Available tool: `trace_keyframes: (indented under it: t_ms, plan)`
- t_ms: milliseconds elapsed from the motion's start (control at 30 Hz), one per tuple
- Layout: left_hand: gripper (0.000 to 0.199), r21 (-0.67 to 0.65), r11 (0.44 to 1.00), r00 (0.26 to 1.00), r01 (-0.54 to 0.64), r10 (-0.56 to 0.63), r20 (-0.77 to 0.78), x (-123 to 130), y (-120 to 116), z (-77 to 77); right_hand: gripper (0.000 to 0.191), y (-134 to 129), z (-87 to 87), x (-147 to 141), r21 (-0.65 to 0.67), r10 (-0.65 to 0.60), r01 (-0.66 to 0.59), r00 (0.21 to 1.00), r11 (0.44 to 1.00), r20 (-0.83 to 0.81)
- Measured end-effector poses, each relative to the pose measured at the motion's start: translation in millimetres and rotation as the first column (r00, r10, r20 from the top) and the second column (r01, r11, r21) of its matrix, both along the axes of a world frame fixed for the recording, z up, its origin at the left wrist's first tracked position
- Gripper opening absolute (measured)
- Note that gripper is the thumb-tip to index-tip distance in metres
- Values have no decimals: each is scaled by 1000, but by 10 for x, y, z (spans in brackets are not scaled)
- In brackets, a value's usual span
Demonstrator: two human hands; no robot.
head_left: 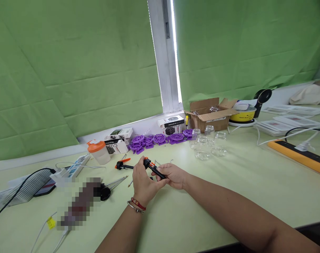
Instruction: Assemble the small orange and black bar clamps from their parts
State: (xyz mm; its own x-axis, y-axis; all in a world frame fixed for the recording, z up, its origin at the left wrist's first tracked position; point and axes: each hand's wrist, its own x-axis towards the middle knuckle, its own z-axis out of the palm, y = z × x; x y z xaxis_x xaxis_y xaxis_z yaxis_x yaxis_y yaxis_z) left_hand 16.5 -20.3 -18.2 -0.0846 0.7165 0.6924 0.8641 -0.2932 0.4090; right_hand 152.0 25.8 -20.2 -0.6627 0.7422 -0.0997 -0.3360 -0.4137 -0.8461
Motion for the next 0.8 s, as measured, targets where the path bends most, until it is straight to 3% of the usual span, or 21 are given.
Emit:
trace_keyframes:
  t_ms: [800]
  plan:
    - [109, -32, 998, 995, -48, 46, -86, 0, 31, -39, 18, 30, -14, 18, -8, 69, -69, 998, 998, 15]
